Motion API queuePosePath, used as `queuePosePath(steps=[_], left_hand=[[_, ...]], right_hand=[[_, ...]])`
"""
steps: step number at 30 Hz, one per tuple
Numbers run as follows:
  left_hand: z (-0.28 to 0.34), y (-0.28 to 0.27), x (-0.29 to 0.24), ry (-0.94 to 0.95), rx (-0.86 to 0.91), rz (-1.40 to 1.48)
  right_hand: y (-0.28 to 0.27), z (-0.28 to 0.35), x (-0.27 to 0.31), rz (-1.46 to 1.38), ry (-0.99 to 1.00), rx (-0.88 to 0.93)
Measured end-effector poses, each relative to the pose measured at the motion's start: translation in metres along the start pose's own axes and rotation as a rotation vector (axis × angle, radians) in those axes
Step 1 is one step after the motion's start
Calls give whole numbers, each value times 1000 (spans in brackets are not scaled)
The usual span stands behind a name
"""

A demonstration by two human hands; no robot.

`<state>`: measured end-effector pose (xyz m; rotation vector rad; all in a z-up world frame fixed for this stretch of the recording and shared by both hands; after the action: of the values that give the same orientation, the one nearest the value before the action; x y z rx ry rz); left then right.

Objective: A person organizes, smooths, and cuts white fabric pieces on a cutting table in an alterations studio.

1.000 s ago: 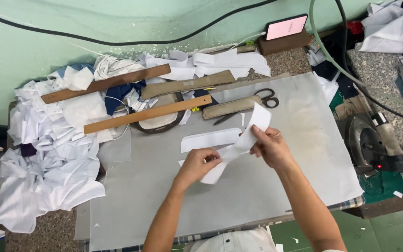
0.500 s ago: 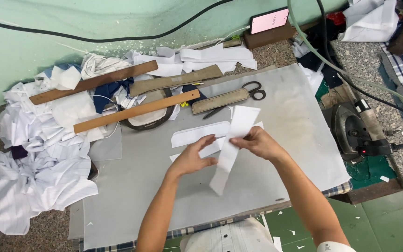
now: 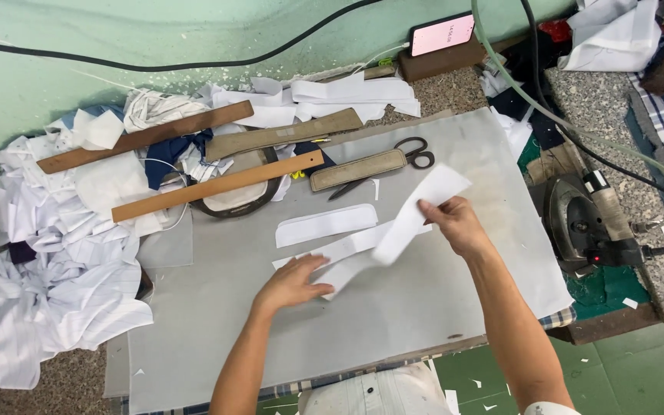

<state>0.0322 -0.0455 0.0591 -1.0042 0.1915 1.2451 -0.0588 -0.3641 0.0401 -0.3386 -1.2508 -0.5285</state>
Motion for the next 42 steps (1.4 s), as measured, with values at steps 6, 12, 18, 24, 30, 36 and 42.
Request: queuePosePath(steps=[6, 12, 18, 24, 30, 36, 42], left_hand=[[-43, -15, -76, 360, -593, 624], [-5, -51, 41, 68, -1403, 1389], [-12, 69, 172, -257, -1259, 1586], [15, 67, 162, -580, -1340, 1312], [41, 3, 121, -172, -1716, 138], [-14, -26, 69, 126, -1528, 350], [-66, -33, -7, 449, -956, 785]], right_hand=[[112, 31, 36, 499, -185, 700], [104, 63, -11, 535, 107, 881], [11, -31, -27, 876, 358, 656], [76, -158, -29, 1162, -198, 500], [233, -295, 12, 1107, -1064, 4], [291, -376, -11, 1460, -788, 125], [201, -205, 73, 1094, -864, 76]])
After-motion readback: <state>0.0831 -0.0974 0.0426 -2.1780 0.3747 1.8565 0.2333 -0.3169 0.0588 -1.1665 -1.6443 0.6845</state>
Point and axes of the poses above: each hand's wrist, its own z-axis away from the middle knuckle, its own y-axis out of the palm, x = y × z, the point moved 8 cm from there along -z, towards the middle knuckle, and after that the axes turned 3 degrees about -x, right-handed, at the moved point
